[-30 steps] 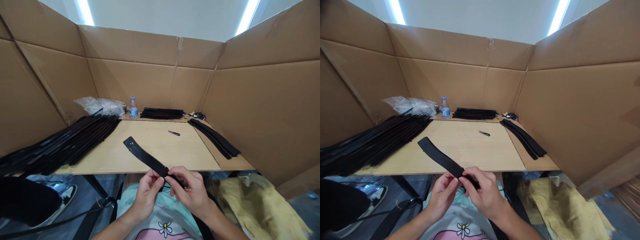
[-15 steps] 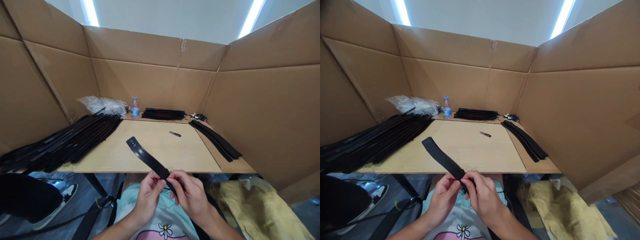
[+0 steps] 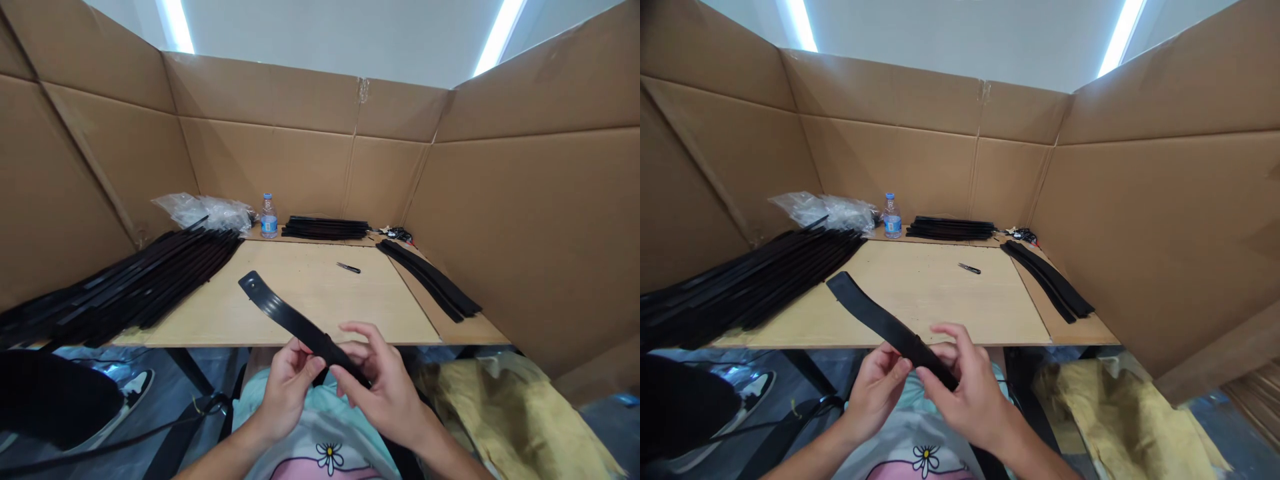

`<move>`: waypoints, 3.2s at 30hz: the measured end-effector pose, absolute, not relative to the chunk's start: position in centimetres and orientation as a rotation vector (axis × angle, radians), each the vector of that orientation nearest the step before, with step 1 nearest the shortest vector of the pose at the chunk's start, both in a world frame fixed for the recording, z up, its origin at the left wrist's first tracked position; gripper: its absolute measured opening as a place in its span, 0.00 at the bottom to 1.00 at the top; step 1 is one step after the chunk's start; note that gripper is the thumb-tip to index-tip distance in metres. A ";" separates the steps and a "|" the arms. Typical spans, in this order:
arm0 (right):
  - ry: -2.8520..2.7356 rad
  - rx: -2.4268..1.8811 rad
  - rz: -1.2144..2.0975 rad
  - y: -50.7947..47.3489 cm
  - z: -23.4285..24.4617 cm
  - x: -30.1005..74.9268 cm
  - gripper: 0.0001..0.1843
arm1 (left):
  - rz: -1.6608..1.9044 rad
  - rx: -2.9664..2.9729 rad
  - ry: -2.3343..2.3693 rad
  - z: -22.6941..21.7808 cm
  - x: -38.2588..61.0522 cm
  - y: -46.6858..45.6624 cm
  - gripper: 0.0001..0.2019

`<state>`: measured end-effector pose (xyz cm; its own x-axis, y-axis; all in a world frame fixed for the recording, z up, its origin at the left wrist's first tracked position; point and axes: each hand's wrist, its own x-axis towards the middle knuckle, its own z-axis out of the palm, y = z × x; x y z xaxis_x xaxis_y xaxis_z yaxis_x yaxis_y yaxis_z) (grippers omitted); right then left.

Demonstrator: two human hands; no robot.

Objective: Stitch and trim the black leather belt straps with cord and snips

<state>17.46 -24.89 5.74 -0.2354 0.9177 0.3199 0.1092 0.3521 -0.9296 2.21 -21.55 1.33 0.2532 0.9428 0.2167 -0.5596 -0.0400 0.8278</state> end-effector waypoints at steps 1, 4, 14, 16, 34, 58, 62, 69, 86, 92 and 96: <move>-1.562 -0.894 1.141 -24.6 5.7 17.5 0.22 | 1.303 0.998 0.507 1.6 2.1 -21.4 0.14; -1.508 -0.751 1.430 -23.6 5.6 17.6 0.21 | 1.313 0.989 0.539 2.4 1.8 -21.3 0.17; -1.415 -0.795 1.361 -23.1 4.1 17.0 0.27 | 1.394 1.082 0.720 4.4 1.1 -21.2 0.18; -1.409 -0.827 1.328 -22.9 4.1 16.9 0.26 | 1.372 1.093 0.713 4.7 1.1 -21.2 0.18; -1.918 -0.824 0.641 -22.9 4.0 16.8 0.21 | 1.354 1.044 0.786 4.4 0.8 -20.5 0.16; -1.472 -0.989 1.246 -22.8 3.5 17.0 0.20 | 1.097 1.064 0.743 5.0 0.7 -20.5 0.22; -1.453 -0.837 1.401 -23.0 3.8 16.8 0.17 | 1.123 1.066 0.734 5.0 0.7 -20.3 0.21; -1.318 -0.814 1.401 -22.8 3.8 16.2 0.19 | 1.240 1.082 0.794 4.7 0.8 -20.3 0.21; -1.222 -0.769 1.636 -23.2 4.0 16.6 0.20 | 1.153 1.122 0.742 4.5 0.8 -21.2 0.20; -1.291 -0.756 1.554 -23.2 4.6 16.9 0.21 | 1.166 1.117 0.709 5.1 1.0 -21.4 0.21; -1.316 -0.722 1.501 -23.3 5.1 17.1 0.18 | 1.259 1.120 0.782 5.2 0.8 -21.3 0.21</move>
